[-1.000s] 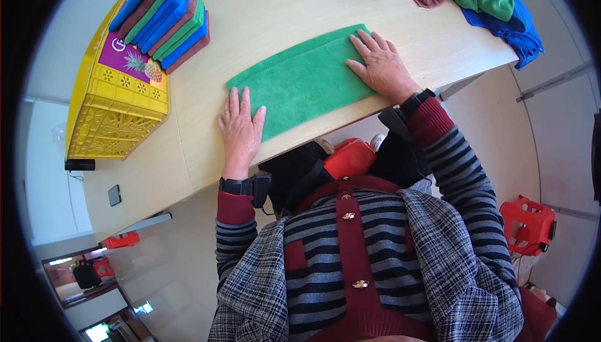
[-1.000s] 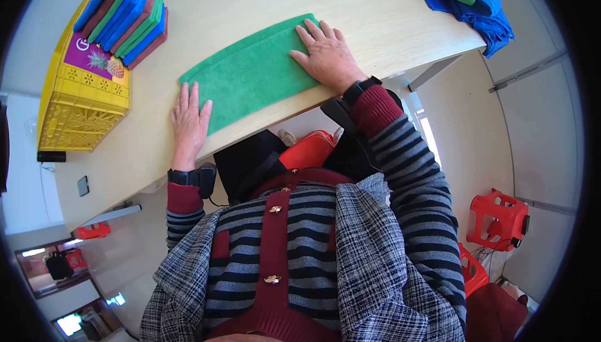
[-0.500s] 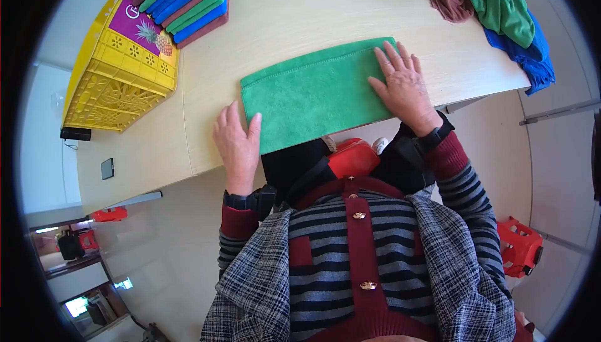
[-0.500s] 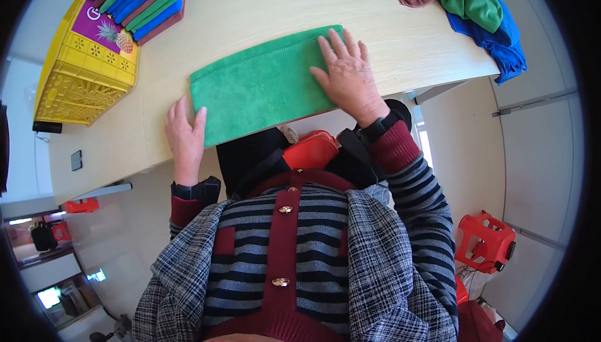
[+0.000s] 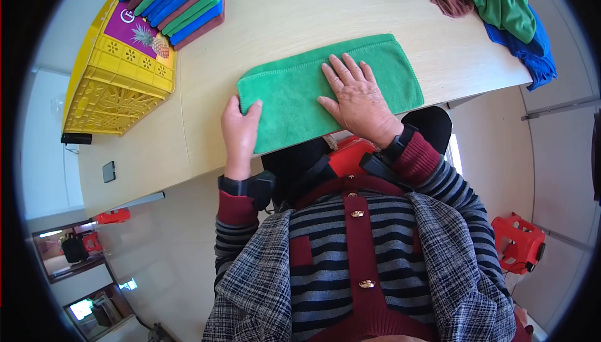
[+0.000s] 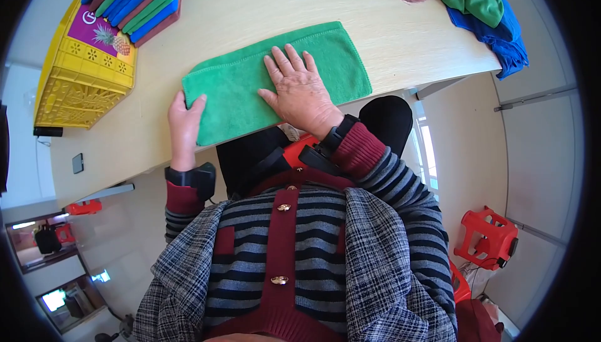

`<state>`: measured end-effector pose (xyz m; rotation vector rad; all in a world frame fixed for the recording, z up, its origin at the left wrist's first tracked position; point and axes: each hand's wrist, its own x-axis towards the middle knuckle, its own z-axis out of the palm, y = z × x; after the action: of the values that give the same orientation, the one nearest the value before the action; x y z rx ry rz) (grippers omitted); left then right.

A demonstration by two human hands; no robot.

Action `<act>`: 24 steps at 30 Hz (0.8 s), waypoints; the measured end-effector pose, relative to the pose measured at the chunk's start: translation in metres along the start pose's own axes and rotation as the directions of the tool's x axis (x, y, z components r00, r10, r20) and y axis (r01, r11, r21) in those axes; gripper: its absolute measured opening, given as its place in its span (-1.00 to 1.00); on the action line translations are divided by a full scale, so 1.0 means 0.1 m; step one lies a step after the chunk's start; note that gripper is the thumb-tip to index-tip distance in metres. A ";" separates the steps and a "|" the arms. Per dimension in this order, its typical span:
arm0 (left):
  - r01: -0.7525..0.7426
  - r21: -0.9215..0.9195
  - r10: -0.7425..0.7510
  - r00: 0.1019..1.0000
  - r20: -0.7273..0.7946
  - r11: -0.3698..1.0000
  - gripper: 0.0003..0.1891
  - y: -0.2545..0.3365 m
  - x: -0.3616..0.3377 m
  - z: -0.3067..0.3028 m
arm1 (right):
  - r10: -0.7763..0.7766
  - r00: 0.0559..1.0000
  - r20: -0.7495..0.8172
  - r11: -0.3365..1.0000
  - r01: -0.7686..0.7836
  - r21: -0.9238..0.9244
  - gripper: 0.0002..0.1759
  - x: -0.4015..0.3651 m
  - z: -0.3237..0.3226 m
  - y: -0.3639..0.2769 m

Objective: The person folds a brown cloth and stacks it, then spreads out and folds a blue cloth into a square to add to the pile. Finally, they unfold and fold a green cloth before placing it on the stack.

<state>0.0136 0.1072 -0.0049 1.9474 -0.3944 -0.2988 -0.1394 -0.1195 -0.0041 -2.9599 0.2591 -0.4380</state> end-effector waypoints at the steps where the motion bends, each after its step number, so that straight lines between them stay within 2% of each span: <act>1: -0.003 0.000 0.003 1.000 0.007 1.000 -0.64 0.00 0.03 -0.03 | -0.002 1.000 -0.003 1.000 0.002 -0.008 -0.25 0.00 0.00 0.00; 2: 0.091 -0.226 -0.069 0.992 0.103 0.970 -0.64 0.00 0.05 -0.07 | -0.004 1.000 -0.008 1.000 0.004 -0.016 -0.25 0.01 0.00 0.00; 4: 0.316 -0.592 -0.139 0.935 0.325 0.742 -0.60 0.02 0.09 -0.17 | -0.003 1.000 -0.005 0.999 0.002 -0.035 -0.26 0.02 0.01 0.00; 5: 0.316 -0.590 -0.137 0.935 0.328 0.743 -0.60 0.02 0.11 -0.21 | -0.007 1.000 0.000 0.999 0.007 -0.052 -0.26 0.03 0.01 -0.01; 8: 0.433 -0.687 -0.125 0.884 0.451 0.584 -0.53 0.06 0.12 -0.30 | -0.016 1.000 0.003 0.998 0.016 -0.063 -0.27 0.08 0.03 -0.04; 12: 0.342 -0.753 -0.062 0.926 0.373 0.563 -0.57 0.19 0.10 -0.35 | -0.045 0.999 0.008 0.998 0.045 -0.047 -0.28 0.17 0.07 -0.14; 16: 0.227 -0.744 0.002 0.956 0.293 0.629 -0.59 0.50 0.07 -0.35 | -0.083 0.996 0.015 0.996 0.083 -0.032 -0.29 0.29 0.12 -0.27; 19: 0.204 -0.710 0.045 0.948 0.315 0.674 -0.60 0.72 0.13 -0.29 | -0.101 0.995 -0.008 0.995 0.100 -0.020 -0.30 0.32 0.13 -0.30; 23: 0.166 -0.664 0.097 0.935 0.340 0.729 -0.65 0.99 0.29 -0.16 | -0.111 0.993 -0.031 0.987 0.114 0.110 -0.36 0.27 0.04 -0.24; 24: 0.155 -0.655 0.109 0.933 0.344 0.740 -0.67 1.06 0.34 -0.11 | -0.154 0.988 -0.033 0.975 0.157 0.157 -0.37 0.18 -0.02 -0.22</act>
<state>0.0342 0.0633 0.0954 1.1653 -0.4238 -0.7220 -0.1195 -0.1017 0.0061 -2.8305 -0.0071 -0.4833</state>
